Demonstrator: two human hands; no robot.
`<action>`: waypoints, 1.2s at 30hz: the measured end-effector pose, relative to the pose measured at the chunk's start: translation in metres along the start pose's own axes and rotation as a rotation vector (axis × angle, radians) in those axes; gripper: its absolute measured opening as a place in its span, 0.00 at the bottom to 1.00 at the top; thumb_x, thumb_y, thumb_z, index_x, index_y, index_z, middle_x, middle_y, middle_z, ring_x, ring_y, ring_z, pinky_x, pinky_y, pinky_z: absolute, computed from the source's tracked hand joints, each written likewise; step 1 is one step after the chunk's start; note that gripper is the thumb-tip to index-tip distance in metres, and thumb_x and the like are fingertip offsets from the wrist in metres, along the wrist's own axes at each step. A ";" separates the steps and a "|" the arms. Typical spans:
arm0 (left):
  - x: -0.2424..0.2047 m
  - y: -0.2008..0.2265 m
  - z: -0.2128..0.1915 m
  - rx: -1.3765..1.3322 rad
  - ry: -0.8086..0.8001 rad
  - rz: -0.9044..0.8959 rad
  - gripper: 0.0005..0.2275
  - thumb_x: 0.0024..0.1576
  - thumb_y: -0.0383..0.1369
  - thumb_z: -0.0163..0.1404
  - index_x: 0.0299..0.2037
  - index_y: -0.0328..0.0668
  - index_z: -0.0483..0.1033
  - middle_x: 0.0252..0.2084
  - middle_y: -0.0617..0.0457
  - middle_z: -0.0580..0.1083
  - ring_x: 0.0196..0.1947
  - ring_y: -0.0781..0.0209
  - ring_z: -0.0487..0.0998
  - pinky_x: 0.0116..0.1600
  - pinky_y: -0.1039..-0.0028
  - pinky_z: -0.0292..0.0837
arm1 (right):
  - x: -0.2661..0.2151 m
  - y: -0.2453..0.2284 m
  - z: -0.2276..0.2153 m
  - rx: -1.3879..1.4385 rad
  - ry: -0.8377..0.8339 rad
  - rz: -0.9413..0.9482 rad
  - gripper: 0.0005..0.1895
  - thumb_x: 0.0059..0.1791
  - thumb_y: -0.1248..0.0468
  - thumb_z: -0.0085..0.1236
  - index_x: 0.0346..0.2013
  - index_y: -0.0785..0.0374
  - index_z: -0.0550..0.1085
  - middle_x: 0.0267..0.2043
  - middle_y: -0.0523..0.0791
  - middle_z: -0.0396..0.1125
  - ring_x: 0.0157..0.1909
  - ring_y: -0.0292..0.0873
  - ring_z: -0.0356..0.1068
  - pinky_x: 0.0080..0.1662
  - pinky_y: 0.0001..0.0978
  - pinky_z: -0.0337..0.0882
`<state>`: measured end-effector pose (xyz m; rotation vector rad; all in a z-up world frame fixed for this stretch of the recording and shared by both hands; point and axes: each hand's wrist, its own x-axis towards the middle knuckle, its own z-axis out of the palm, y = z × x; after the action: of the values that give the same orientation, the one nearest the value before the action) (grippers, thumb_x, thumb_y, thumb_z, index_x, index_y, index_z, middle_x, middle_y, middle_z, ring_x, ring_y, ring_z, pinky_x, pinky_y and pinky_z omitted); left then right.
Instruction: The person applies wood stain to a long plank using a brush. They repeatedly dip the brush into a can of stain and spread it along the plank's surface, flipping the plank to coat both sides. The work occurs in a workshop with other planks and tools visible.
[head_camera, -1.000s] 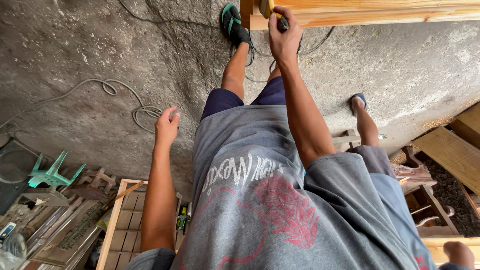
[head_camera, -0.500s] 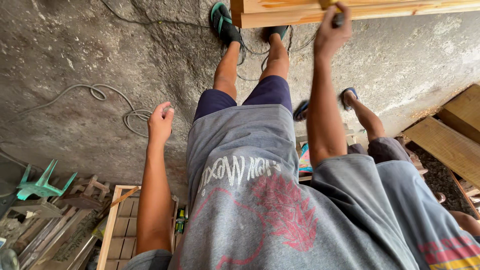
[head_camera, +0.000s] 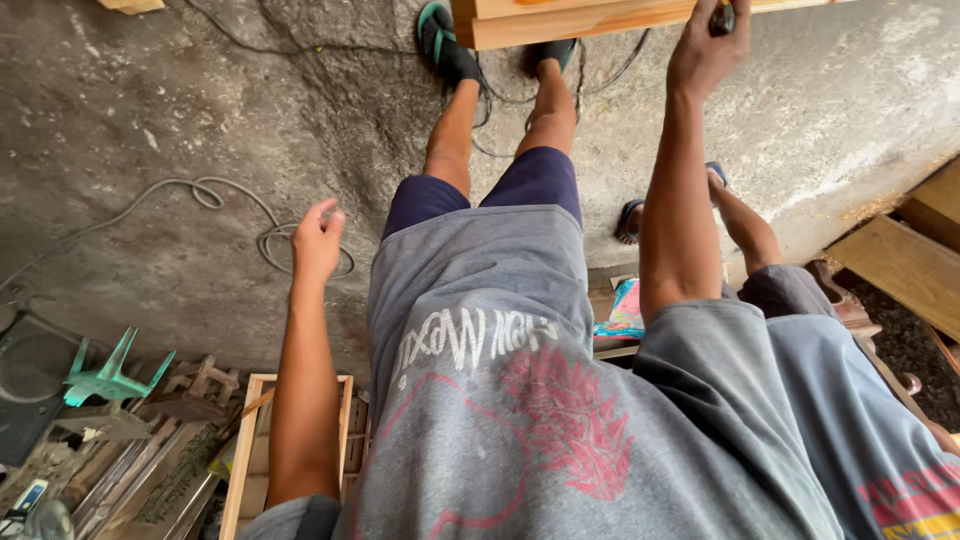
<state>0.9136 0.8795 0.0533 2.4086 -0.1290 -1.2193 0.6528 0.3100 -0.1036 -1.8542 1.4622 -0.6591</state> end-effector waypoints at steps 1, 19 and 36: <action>0.000 -0.003 0.000 0.004 -0.007 -0.034 0.15 0.62 0.34 0.55 0.58 0.41 0.76 0.32 0.53 0.75 0.31 0.64 0.74 0.40 0.70 0.71 | -0.006 -0.007 0.001 0.029 0.001 0.046 0.06 0.55 0.63 0.58 0.43 0.61 0.79 0.23 0.40 0.68 0.23 0.34 0.58 0.28 0.30 0.58; -0.006 -0.028 -0.007 0.016 0.001 -0.084 0.16 0.61 0.33 0.55 0.58 0.41 0.76 0.30 0.53 0.75 0.29 0.65 0.72 0.38 0.72 0.70 | -0.131 -0.181 0.078 0.147 -0.462 0.047 0.10 0.54 0.66 0.62 0.48 0.66 0.77 0.42 0.51 0.78 0.41 0.45 0.80 0.45 0.33 0.78; 0.030 -0.018 -0.010 0.126 -0.058 -0.107 0.15 0.62 0.32 0.52 0.59 0.42 0.76 0.30 0.56 0.74 0.29 0.68 0.73 0.37 0.75 0.70 | -0.147 -0.119 0.063 0.063 -0.185 -0.140 0.11 0.50 0.67 0.64 0.47 0.62 0.76 0.43 0.50 0.73 0.47 0.51 0.75 0.48 0.39 0.75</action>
<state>0.9376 0.8911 0.0289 2.5170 -0.0989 -1.3675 0.7382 0.4817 -0.0501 -1.9260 1.1894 -0.5753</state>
